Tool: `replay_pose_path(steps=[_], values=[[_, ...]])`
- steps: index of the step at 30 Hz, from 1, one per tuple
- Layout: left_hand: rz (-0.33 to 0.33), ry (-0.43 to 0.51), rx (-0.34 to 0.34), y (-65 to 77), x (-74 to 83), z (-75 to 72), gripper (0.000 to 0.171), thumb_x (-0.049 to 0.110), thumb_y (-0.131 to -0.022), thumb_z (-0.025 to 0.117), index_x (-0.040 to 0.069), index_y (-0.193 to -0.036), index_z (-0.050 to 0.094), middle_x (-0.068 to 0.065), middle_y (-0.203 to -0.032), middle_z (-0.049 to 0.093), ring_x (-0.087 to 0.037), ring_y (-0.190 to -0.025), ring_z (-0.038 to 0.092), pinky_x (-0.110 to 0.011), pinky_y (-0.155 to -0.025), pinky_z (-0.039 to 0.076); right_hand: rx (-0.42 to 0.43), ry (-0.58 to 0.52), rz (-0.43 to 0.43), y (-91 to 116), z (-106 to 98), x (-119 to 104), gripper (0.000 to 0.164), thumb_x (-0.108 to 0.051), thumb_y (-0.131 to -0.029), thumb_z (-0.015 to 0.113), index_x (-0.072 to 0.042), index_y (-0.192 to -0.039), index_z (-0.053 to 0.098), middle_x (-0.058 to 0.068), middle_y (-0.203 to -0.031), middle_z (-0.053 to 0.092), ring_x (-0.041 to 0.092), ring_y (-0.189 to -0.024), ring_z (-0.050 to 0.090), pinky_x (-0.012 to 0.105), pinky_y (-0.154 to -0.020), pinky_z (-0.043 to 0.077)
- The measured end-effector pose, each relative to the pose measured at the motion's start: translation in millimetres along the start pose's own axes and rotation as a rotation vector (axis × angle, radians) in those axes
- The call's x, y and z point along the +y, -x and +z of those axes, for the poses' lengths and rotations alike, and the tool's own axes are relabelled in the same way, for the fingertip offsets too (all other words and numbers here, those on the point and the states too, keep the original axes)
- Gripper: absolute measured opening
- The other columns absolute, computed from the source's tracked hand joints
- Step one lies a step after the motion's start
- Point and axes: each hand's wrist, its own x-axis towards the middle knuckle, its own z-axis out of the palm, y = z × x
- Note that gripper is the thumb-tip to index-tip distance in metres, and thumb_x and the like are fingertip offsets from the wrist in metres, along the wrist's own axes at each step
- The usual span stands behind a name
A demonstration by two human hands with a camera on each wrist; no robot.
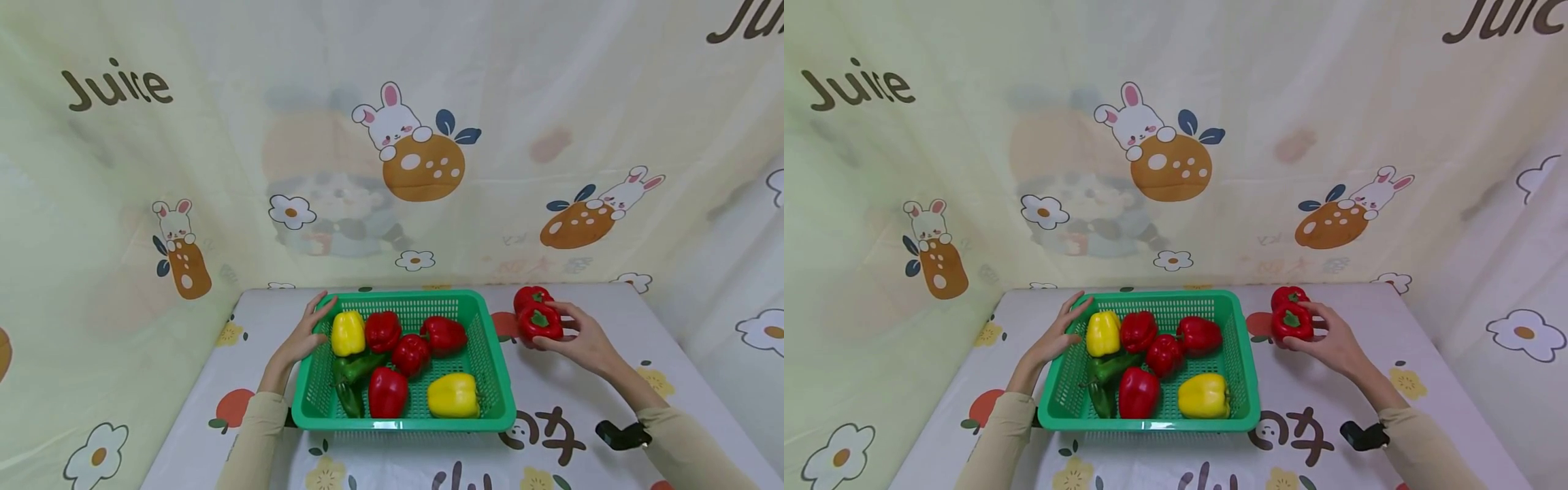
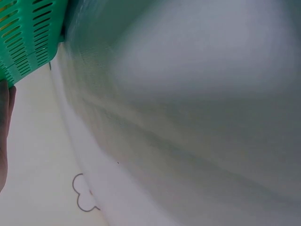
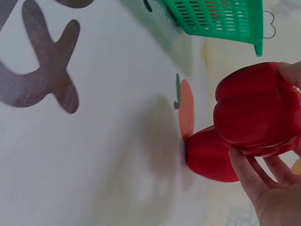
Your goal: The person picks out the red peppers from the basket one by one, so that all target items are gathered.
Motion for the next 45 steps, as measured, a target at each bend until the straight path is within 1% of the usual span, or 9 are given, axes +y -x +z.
replay_pose_path(steps=[7, 15, 21, 24, 28, 32, 35, 38, 45], values=[[0.01, 0.0, 0.001, -0.7, -1.4, -0.9, 0.085, -0.012, -0.075, 0.051, 0.006, -0.156, 0.028, -0.013, -0.164, 0.0, -0.042, -0.148, -0.002, -0.073, -0.106, 0.015, -0.005, -0.005, 0.044, 3.5, 0.2, 10.9, 0.077, -0.026, -0.084, 0.078, 0.0, -0.145, 0.04, 0.028, -0.138, 0.045, 0.046, -0.115, 0.047, 0.025, -0.07, 0.052], [0.018, 0.008, 0.006, -0.2, -2.6, 0.0, 0.086, -0.013, -0.075, 0.051, 0.007, -0.156, 0.029, -0.012, -0.164, 0.0, -0.041, -0.148, -0.002, -0.073, -0.106, 0.015, -0.01, -0.002, 0.096, 5.8, 2.6, 21.6, 0.079, -0.03, -0.083, 0.078, -0.001, -0.145, 0.039, 0.029, -0.138, 0.045, 0.048, -0.117, 0.046, 0.045, -0.076, 0.055], [0.018, 0.014, 0.013, -1.2, -5.2, 1.1, 0.086, -0.016, -0.075, 0.052, 0.005, -0.155, 0.029, -0.014, -0.164, 0.001, -0.042, -0.148, -0.002, -0.073, -0.106, 0.015, 0.0, 0.001, 0.11, 6.3, 5.7, 27.6, 0.078, -0.033, -0.084, 0.077, 0.0, -0.144, 0.039, 0.03, -0.137, 0.045, 0.049, -0.117, 0.045, 0.046, -0.076, 0.055], [0.018, 0.028, 0.021, -0.1, 0.3, 1.9, 0.085, -0.018, -0.074, 0.05, 0.001, -0.154, 0.029, -0.017, -0.163, 0.0, -0.044, -0.147, -0.003, -0.074, -0.105, 0.013, 0.002, -0.007, 0.116, 6.2, 6.4, 30.7, 0.078, -0.033, -0.084, 0.077, 0.0, -0.144, 0.039, 0.031, -0.138, 0.044, 0.049, -0.117, 0.045, 0.046, -0.076, 0.055], [0.021, 0.047, 0.02, 4.8, 17.7, 0.6, 0.083, -0.019, -0.074, 0.049, -0.005, -0.152, 0.028, -0.021, -0.162, 0.0, -0.047, -0.146, -0.003, -0.075, -0.105, 0.011, 0.002, -0.011, 0.126, 6.0, 7.1, 34.4, 0.079, -0.033, -0.084, 0.077, 0.0, -0.145, 0.039, 0.031, -0.138, 0.044, 0.049, -0.118, 0.045, 0.046, -0.077, 0.055], [0.025, 0.011, 0.02, 6.5, 21.1, 0.8, 0.082, -0.017, -0.074, 0.049, -0.006, -0.152, 0.027, -0.023, -0.162, 0.001, -0.05, -0.145, -0.001, -0.076, -0.103, 0.014, -0.001, -0.007, 0.138, 6.4, 8.2, 37.3, 0.08, -0.034, -0.084, 0.077, 0.0, -0.145, 0.038, 0.031, -0.138, 0.044, 0.049, -0.118, 0.045, 0.049, -0.079, 0.055], [0.021, 0.02, 0.02, 7.4, 24.2, 0.2, 0.082, -0.018, -0.073, 0.048, -0.007, -0.152, 0.027, -0.024, -0.161, 0.0, -0.051, -0.145, -0.002, -0.077, -0.102, 0.014, -0.002, 0.0, 0.14, 7.1, 8.7, 39.2, 0.08, -0.034, -0.084, 0.077, 0.001, -0.145, 0.038, 0.031, -0.138, 0.043, 0.05, -0.118, 0.045, 0.053, -0.081, 0.054], [0.007, 0.049, 0.002, 9.2, 32.8, -3.1, 0.082, -0.018, -0.073, 0.048, -0.007, -0.151, 0.027, -0.025, -0.161, 0.0, -0.05, -0.145, -0.003, -0.076, -0.103, 0.014, -0.005, 0.003, 0.143, 7.6, 9.0, 41.5, 0.08, -0.034, -0.085, 0.077, 0.001, -0.146, 0.038, 0.032, -0.139, 0.043, 0.05, -0.118, 0.045, 0.055, -0.082, 0.053], [-0.017, 0.031, -0.043, 8.3, 35.3, -8.0, 0.082, -0.017, -0.076, 0.05, -0.004, -0.153, 0.025, -0.023, -0.162, -0.002, -0.048, -0.146, -0.004, -0.073, -0.105, 0.016, -0.014, 0.005, 0.154, 8.1, 9.4, 45.1, 0.082, -0.034, -0.084, 0.077, 0.002, -0.146, 0.036, 0.032, -0.139, 0.042, 0.051, -0.119, 0.044, 0.054, -0.082, 0.053]])
